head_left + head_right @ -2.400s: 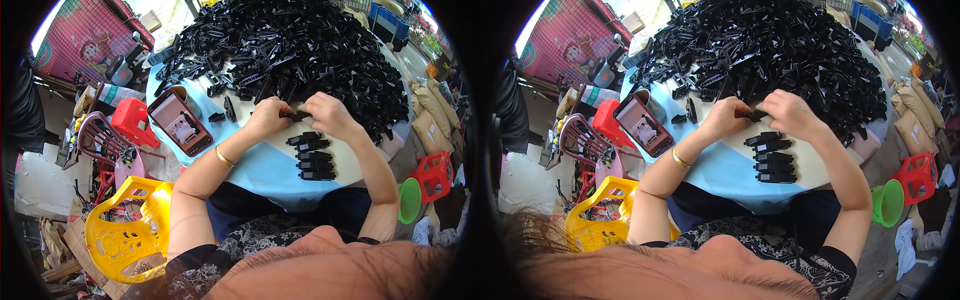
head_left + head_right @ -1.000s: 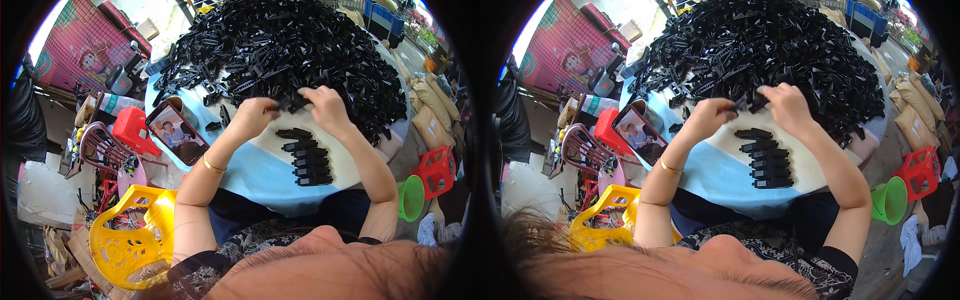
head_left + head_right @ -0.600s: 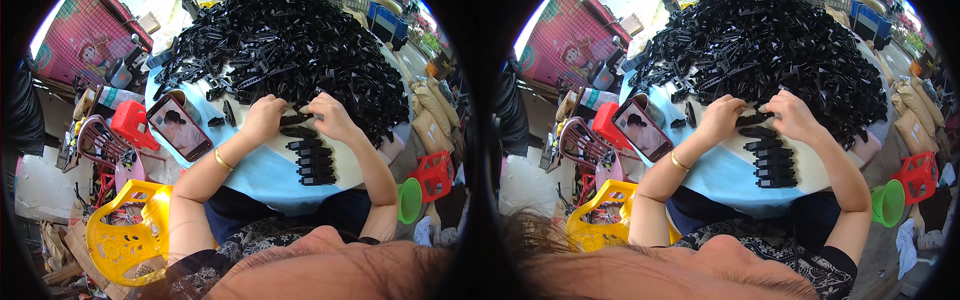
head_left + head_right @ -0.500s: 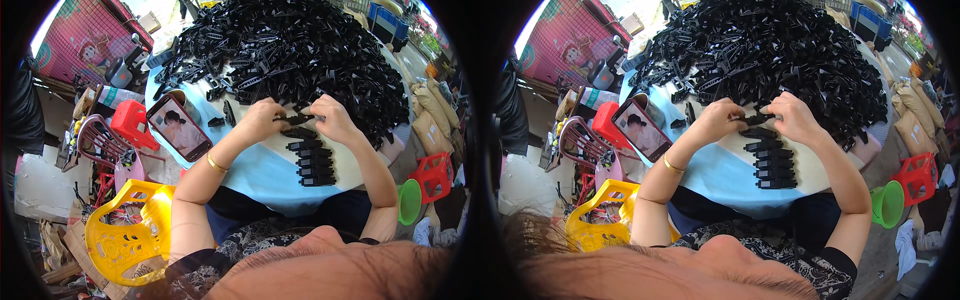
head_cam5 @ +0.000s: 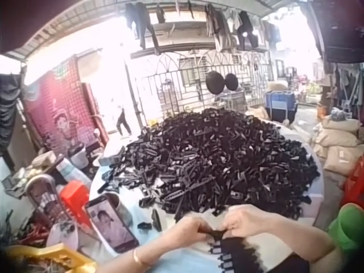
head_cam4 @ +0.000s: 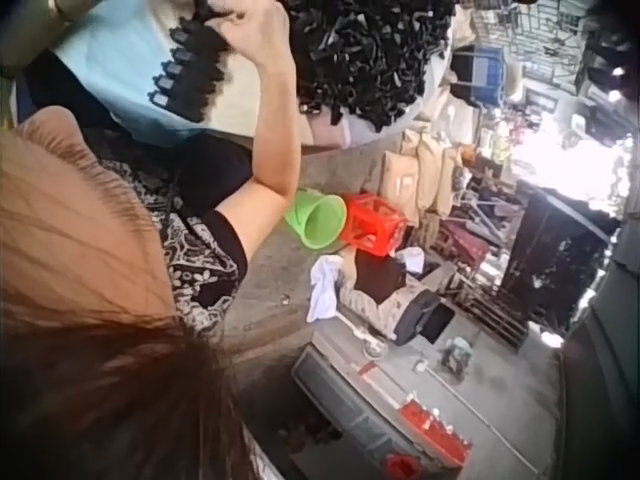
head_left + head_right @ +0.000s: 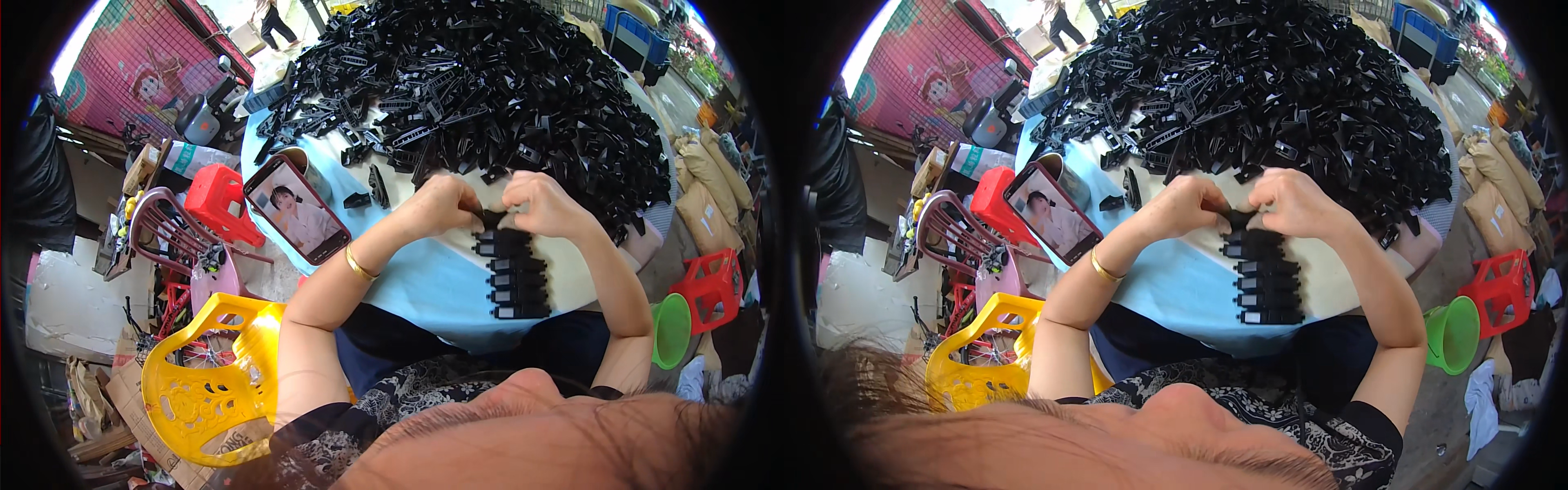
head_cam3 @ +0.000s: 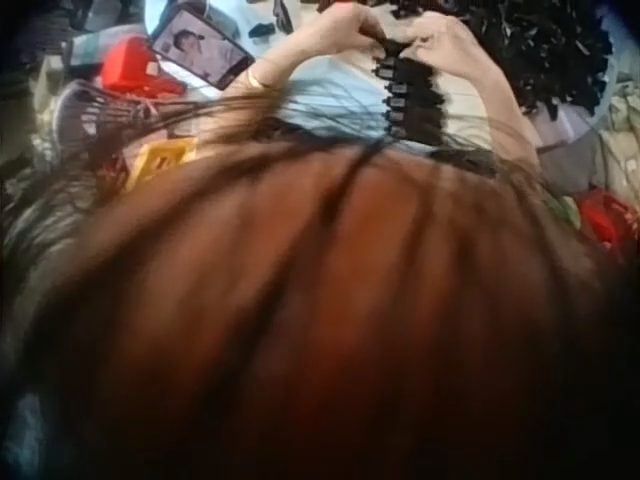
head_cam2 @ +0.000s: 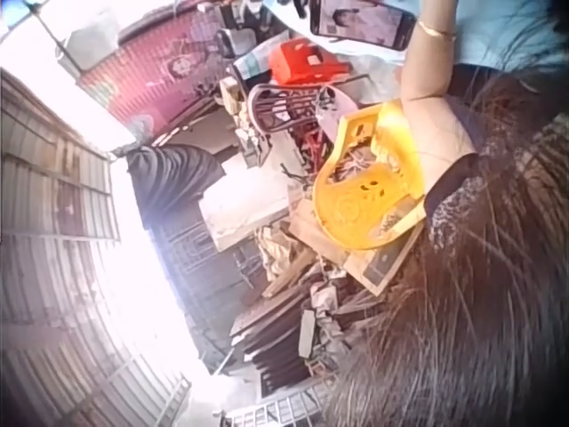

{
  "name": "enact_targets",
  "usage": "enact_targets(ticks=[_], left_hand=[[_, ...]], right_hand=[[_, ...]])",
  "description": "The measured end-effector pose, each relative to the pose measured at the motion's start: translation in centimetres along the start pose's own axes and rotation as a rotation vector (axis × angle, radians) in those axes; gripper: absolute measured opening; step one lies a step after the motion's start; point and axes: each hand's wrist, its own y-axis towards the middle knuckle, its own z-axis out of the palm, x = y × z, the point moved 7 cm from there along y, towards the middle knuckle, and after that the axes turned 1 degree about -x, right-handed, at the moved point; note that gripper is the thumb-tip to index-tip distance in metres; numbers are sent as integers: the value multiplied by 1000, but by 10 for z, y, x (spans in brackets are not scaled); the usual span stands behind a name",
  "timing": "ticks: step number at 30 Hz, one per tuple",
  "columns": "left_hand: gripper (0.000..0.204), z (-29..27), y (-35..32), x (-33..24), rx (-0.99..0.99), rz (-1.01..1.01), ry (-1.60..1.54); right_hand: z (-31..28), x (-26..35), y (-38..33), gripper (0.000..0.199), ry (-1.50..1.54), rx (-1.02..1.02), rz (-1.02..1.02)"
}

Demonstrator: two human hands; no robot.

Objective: Assembling small black plastic components by hand on a table.

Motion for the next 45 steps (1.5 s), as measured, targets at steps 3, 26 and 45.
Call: enact_targets(ticks=[3, 26, 45], left_hand=[[32, -19, 2, -4, -162, 9, 162], [56, -13, 4, 7, -120, -82, -108], [25, -4, 2, 3, -234, -7, 124]], right_hand=[[-3, -2, 0, 18, 25, 24, 42], [-18, 15, -8, 32, -490, -134, 4], [-15, 10, -13, 16, -372, -98, 51]])
